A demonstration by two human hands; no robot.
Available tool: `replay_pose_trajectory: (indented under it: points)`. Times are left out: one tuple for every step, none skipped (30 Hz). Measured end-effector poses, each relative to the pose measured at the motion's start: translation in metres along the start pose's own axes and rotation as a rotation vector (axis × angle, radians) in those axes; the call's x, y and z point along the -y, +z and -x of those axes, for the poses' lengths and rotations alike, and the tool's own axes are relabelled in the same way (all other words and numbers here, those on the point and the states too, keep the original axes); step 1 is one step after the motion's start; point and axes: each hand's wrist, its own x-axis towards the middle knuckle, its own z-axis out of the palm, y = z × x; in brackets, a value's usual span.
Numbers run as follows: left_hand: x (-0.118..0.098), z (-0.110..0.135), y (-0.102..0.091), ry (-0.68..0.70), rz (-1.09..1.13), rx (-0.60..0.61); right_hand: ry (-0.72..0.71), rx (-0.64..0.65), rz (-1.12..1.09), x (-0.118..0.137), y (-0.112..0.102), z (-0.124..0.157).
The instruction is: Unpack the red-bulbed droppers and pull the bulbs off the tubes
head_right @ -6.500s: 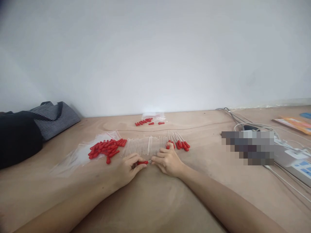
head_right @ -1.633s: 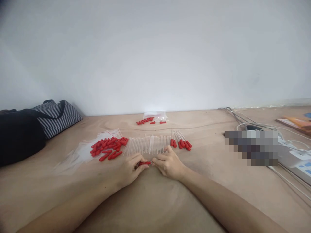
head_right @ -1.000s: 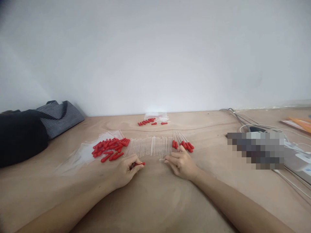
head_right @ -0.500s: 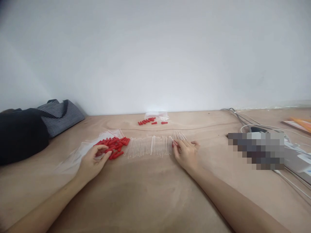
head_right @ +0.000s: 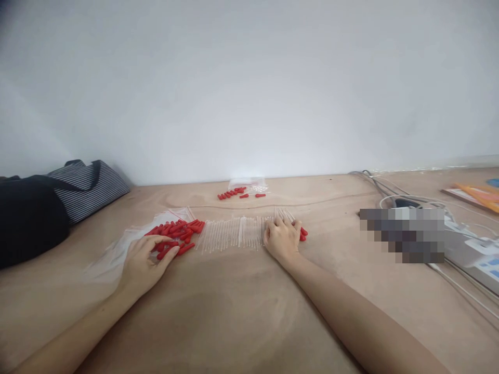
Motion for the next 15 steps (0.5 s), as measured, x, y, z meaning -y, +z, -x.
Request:
replay_pose_trajectory:
  points:
    - [-0.005, 0.001, 0.000, 0.021, -0.002, 0.006, -0.002, 0.028, 0.005, 0.001, 0.000, -0.001]
    - [-0.010, 0.002, 0.000, 0.038, -0.008, 0.011, -0.003, 0.054, 0.008, 0.002, -0.001, -0.001]
    - [-0.014, 0.003, 0.000, 0.052, -0.020, 0.018, -0.004, 0.078, 0.009, 0.003, -0.001, -0.002]
    - [-0.017, 0.003, 0.000, 0.065, -0.033, 0.024, -0.005, 0.099, 0.010, 0.004, -0.002, -0.002]
    - [-0.020, 0.004, 0.000, 0.078, -0.043, 0.026, -0.007, 0.114, 0.010, 0.005, -0.002, -0.002]
    - [-0.022, 0.004, 0.000, 0.094, -0.048, 0.024, -0.013, 0.125, 0.007, 0.006, -0.003, -0.002]
    - [-0.022, 0.004, 0.000, 0.107, -0.048, 0.022, -0.021, 0.130, 0.000, 0.006, -0.004, -0.002]
    - [-0.022, 0.005, -0.001, 0.114, -0.048, 0.020, -0.032, 0.129, -0.012, 0.006, -0.005, -0.001]
    - [-0.022, 0.005, -0.001, 0.113, -0.048, 0.019, -0.045, 0.121, -0.028, 0.006, -0.006, 0.000]
    - [-0.021, 0.005, -0.001, 0.108, -0.049, 0.020, -0.057, 0.106, -0.047, 0.005, -0.007, 0.001]
    - [-0.020, 0.005, -0.002, 0.100, -0.048, 0.021, -0.065, 0.085, -0.067, 0.002, -0.008, 0.002]
    - [-0.019, 0.005, -0.002, 0.093, -0.047, 0.024, -0.071, 0.062, -0.085, -0.002, -0.009, 0.004]
    - [-0.018, 0.005, -0.002, 0.087, -0.046, 0.026, -0.074, 0.038, -0.102, -0.008, -0.010, 0.006]
    - [-0.017, 0.005, -0.002, 0.087, -0.044, 0.025, -0.079, 0.020, -0.117, -0.015, -0.011, 0.007]
    - [-0.017, 0.005, -0.002, 0.089, -0.042, 0.022, -0.084, 0.008, -0.130, -0.022, -0.011, 0.009]
